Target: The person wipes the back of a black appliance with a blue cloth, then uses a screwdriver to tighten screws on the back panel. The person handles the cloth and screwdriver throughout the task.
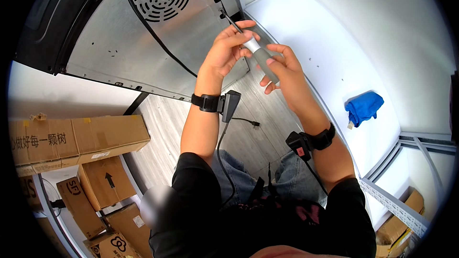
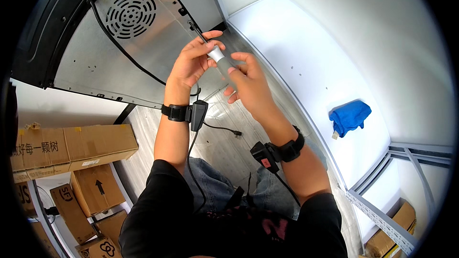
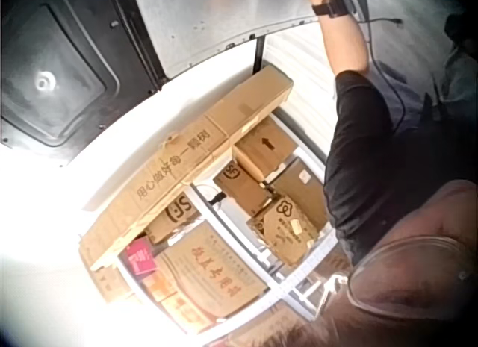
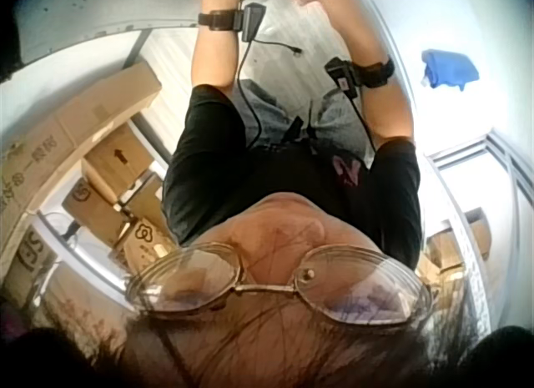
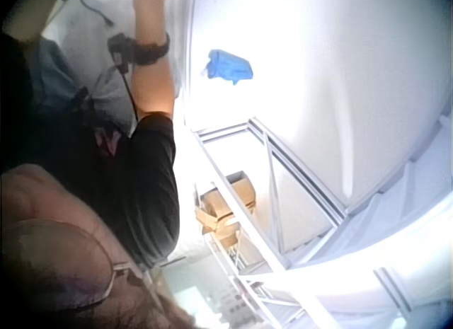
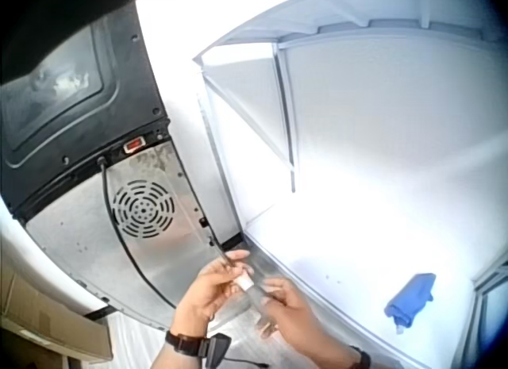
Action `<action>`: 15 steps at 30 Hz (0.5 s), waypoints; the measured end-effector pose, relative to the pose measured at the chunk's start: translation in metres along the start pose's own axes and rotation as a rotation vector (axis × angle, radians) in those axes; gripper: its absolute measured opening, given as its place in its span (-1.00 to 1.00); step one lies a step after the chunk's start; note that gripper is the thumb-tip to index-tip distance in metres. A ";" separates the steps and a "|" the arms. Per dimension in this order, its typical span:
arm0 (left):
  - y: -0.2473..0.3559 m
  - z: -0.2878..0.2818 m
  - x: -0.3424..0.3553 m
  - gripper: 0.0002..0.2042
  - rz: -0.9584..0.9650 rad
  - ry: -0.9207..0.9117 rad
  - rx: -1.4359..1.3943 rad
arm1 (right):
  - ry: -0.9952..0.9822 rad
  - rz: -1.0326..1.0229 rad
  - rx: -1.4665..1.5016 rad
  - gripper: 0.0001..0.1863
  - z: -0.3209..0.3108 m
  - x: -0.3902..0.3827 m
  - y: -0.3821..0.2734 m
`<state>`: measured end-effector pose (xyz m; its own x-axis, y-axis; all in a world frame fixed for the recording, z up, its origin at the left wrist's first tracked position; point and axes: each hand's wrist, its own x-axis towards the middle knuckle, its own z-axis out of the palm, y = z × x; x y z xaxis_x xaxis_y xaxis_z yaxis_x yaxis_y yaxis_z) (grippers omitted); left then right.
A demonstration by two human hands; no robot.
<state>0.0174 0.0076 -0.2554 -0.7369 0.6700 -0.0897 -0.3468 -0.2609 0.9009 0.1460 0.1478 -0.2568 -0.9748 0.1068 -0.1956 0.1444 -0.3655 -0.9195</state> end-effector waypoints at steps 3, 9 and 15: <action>-0.003 0.004 0.000 -0.55 0.007 0.087 0.130 | 0.070 -0.203 -0.240 -0.43 0.006 0.001 0.016; -0.007 -0.011 0.004 -0.48 0.036 -0.017 0.029 | -0.012 -0.071 -0.068 -0.49 0.005 0.002 0.004; -0.009 -0.005 0.008 -0.60 0.130 0.040 -0.084 | -0.057 -0.064 -0.065 -0.59 0.000 0.006 0.013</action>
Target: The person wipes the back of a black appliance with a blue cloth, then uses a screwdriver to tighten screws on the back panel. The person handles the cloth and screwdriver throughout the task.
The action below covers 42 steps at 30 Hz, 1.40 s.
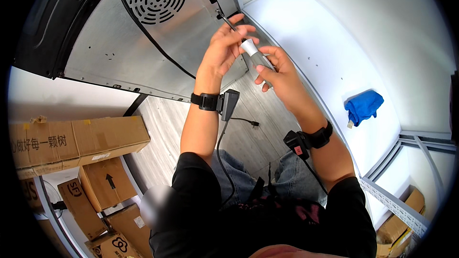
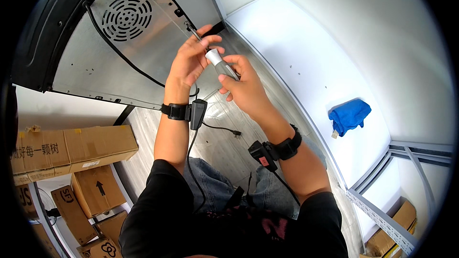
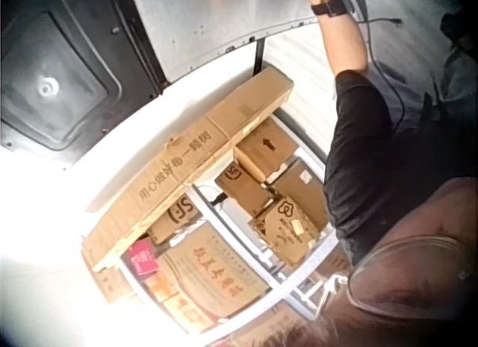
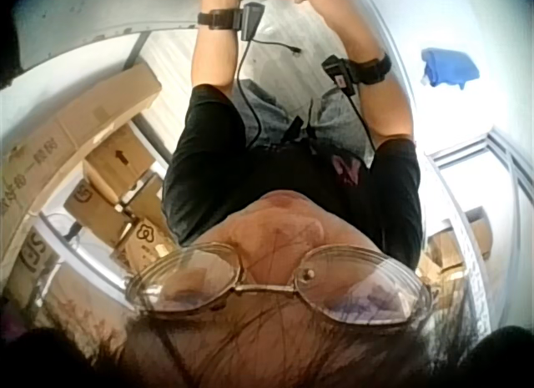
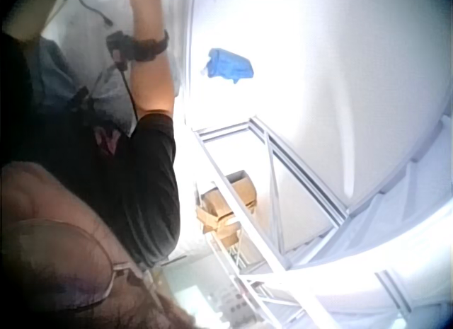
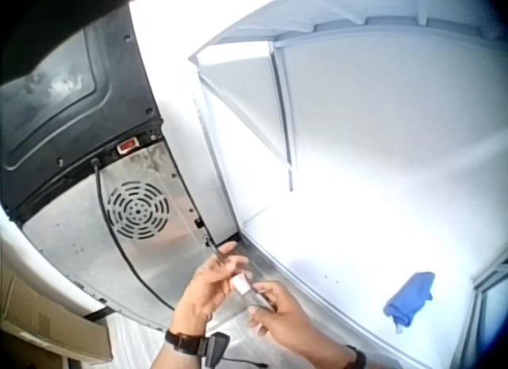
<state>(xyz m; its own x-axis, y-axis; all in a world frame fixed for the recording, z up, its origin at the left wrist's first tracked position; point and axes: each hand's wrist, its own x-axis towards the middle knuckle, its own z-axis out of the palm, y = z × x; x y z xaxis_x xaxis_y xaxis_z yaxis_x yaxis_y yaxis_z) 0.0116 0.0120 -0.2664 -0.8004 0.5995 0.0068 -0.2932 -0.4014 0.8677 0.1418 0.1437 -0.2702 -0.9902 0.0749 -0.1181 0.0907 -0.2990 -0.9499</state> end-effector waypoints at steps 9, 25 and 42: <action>0.003 -0.011 0.013 -0.61 0.113 0.222 -0.080 | -0.021 0.021 -0.053 -0.63 -0.011 -0.003 -0.001; -0.041 -0.011 0.040 -0.79 0.074 0.254 -0.188 | 0.039 0.093 -0.112 -0.63 -0.054 -0.012 -0.003; -0.263 0.075 0.111 -0.85 -0.422 0.250 -0.135 | 0.528 0.384 -0.427 -0.63 -0.242 -0.049 0.000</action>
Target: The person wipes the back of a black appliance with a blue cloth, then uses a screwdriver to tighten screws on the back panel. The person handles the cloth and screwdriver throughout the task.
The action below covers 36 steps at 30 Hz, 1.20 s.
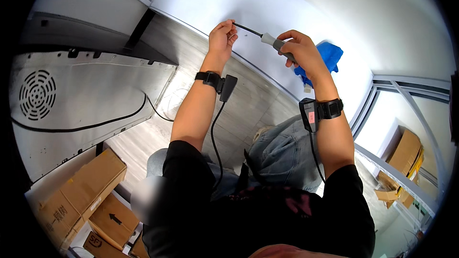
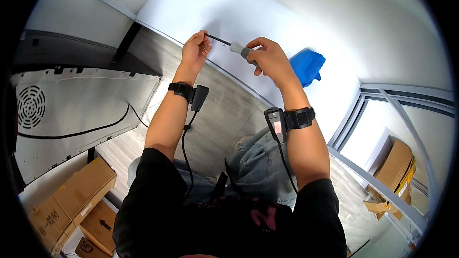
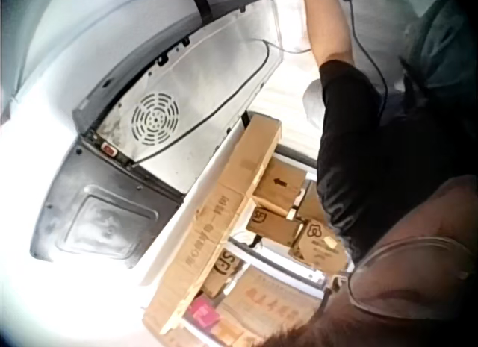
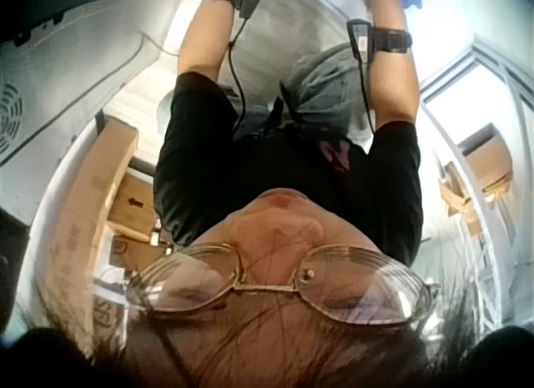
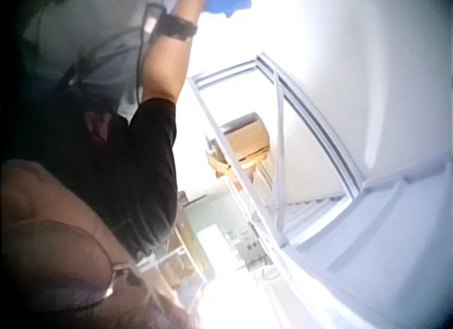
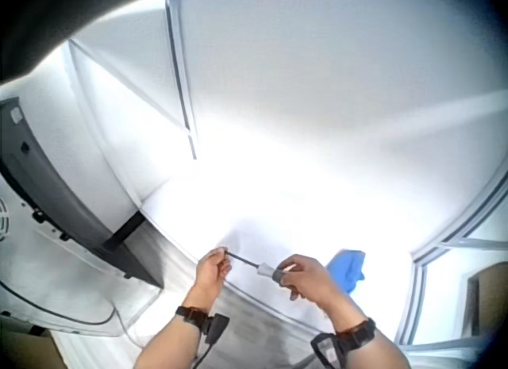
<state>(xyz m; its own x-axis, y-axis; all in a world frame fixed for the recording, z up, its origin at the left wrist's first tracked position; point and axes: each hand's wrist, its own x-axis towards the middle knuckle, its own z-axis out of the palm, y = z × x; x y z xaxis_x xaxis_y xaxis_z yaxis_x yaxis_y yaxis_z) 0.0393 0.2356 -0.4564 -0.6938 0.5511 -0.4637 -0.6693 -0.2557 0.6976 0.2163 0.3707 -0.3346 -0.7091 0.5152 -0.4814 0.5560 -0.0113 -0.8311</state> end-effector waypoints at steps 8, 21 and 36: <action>-0.066 -0.030 0.036 -0.88 0.409 0.257 0.846 | 0.060 -0.018 -0.001 -0.62 -0.004 0.013 -0.002; -0.092 -0.055 0.053 -0.83 0.700 0.129 1.259 | 0.014 -0.163 0.022 -0.65 0.022 0.027 -0.011; 0.118 -0.111 -0.105 -0.64 0.335 0.089 -0.017 | -0.434 -0.230 0.197 -0.70 0.156 -0.019 -0.065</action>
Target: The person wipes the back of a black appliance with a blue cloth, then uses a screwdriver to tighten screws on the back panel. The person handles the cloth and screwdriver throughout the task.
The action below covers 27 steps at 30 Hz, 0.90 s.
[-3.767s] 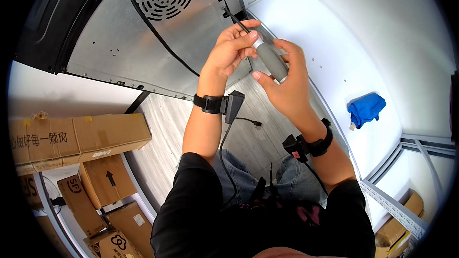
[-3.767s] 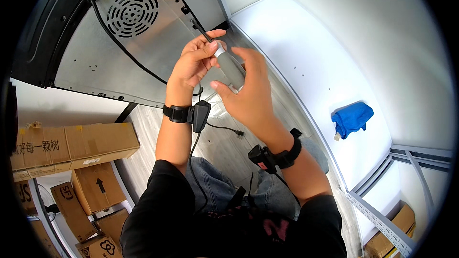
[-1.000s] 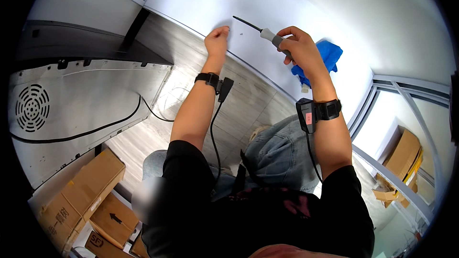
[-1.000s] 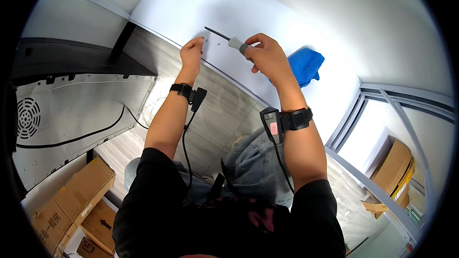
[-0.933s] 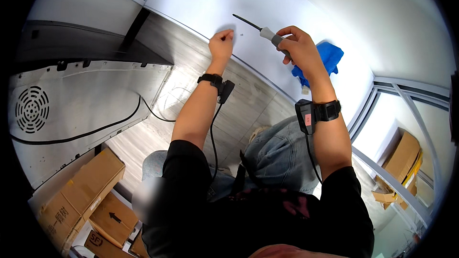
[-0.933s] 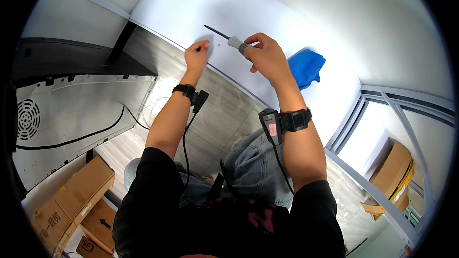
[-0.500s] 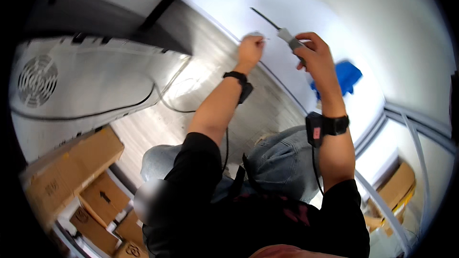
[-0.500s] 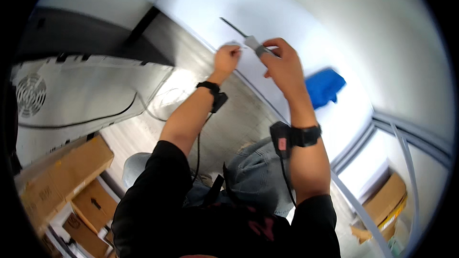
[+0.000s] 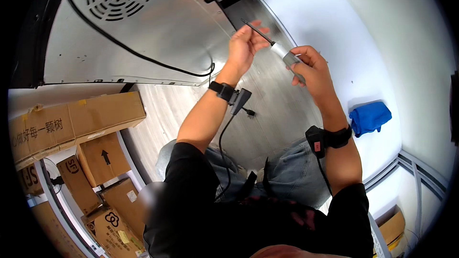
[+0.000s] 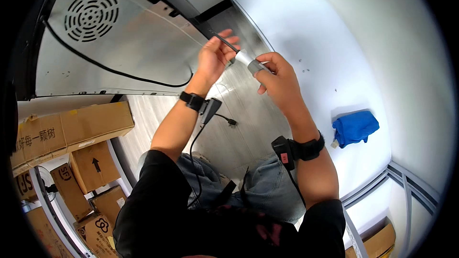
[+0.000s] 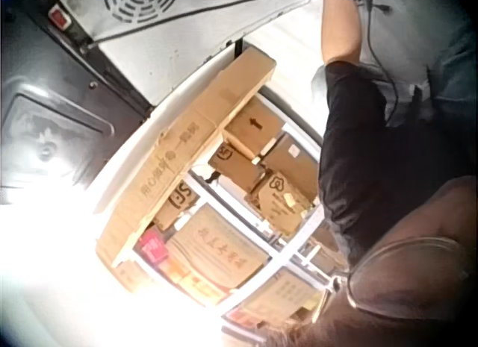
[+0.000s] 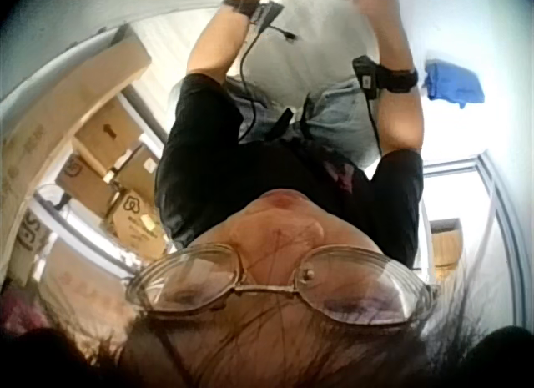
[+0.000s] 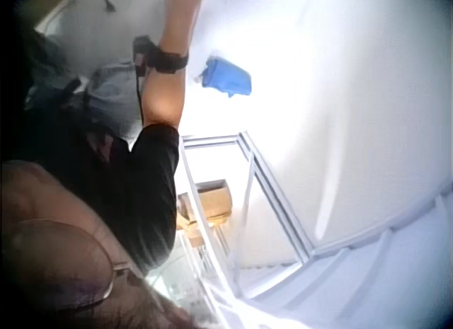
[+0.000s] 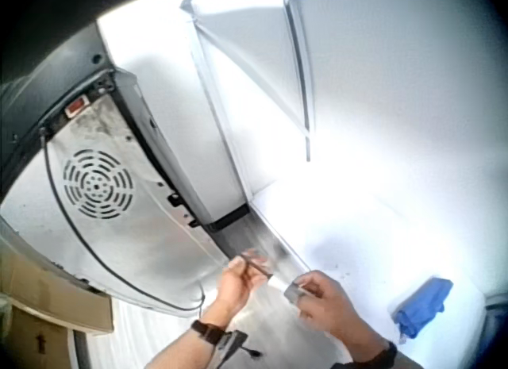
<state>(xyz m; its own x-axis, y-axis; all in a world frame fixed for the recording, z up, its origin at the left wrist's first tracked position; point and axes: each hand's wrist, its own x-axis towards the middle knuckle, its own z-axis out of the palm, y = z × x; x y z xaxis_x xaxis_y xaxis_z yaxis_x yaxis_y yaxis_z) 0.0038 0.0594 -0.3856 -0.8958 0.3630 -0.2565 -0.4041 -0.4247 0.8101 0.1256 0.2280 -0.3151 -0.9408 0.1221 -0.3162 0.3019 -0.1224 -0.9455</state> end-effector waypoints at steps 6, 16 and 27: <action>0.064 -0.013 -0.024 -0.66 0.053 -0.144 0.122 | 0.033 0.019 0.081 -0.63 0.048 -0.026 0.001; 0.076 -0.020 -0.017 -0.72 0.058 -0.059 0.154 | 0.019 0.036 0.234 -0.62 0.090 -0.038 -0.002; 0.082 -0.027 -0.020 -0.73 0.009 -0.069 0.193 | 0.032 0.045 0.339 -0.67 0.098 -0.032 0.009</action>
<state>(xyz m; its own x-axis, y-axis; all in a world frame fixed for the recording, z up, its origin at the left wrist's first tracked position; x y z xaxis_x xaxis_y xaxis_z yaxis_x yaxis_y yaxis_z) -0.0164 -0.0057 -0.3282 -0.8819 0.4183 -0.2174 -0.3471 -0.2642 0.8998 0.1437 0.1263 -0.3057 -0.9209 0.1395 -0.3639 0.2690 -0.4482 -0.8525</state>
